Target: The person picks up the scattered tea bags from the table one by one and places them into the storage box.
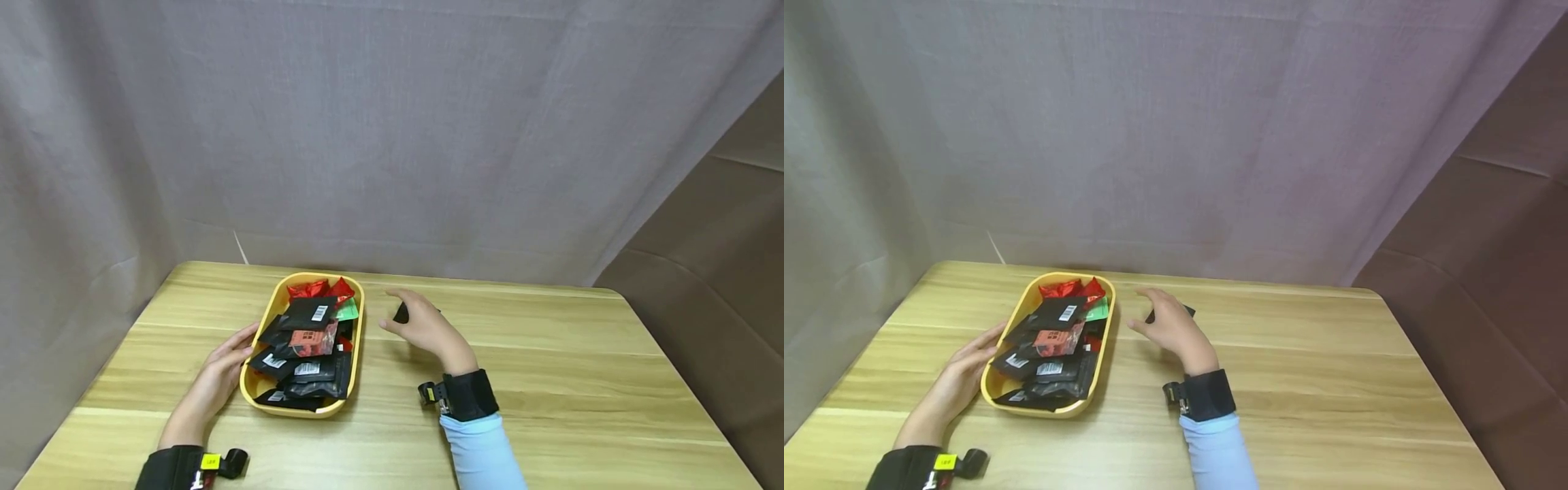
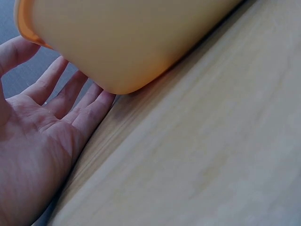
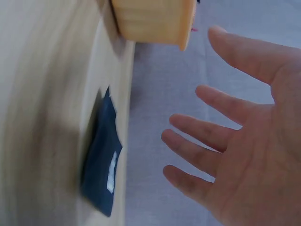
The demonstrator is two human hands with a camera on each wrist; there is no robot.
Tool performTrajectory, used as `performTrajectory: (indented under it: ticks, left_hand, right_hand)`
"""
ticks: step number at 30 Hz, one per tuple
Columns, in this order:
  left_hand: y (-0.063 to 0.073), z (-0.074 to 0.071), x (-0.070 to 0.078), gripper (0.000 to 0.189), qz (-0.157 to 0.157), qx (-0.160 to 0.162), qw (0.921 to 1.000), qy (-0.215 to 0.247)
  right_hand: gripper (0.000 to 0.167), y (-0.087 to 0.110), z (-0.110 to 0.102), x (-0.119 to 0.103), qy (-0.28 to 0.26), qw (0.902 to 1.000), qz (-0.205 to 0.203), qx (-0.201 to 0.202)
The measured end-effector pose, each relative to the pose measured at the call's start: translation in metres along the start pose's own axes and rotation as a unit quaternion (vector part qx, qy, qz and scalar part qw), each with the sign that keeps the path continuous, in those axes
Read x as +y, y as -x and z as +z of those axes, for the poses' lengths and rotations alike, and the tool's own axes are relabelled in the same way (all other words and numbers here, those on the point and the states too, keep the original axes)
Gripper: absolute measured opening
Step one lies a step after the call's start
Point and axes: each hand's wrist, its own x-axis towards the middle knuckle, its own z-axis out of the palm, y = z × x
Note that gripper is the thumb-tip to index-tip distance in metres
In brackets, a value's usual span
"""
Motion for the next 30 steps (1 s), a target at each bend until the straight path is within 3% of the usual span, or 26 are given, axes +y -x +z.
performTrajectory:
  ticks: [15, 19, 30]
  left_hand:
    - [0.000, -0.001, 0.000, 0.045, -0.003, -0.001, 0.9999, -0.010]
    - [0.002, -0.002, 0.001, 0.043, 0.003, -0.002, 1.0000, -0.008]
    - [0.001, -0.001, 0.000, 0.047, -0.002, -0.002, 0.9998, -0.018]
  right_hand:
    - [0.084, 0.004, -0.001, 0.043, 0.068, 0.9954, 0.066, -0.013]
    - [0.083, 0.002, 0.003, 0.051, 0.069, 0.9943, 0.076, -0.027]
    - [0.063, 0.003, 0.007, 0.051, 0.074, 0.9932, 0.089, -0.012]
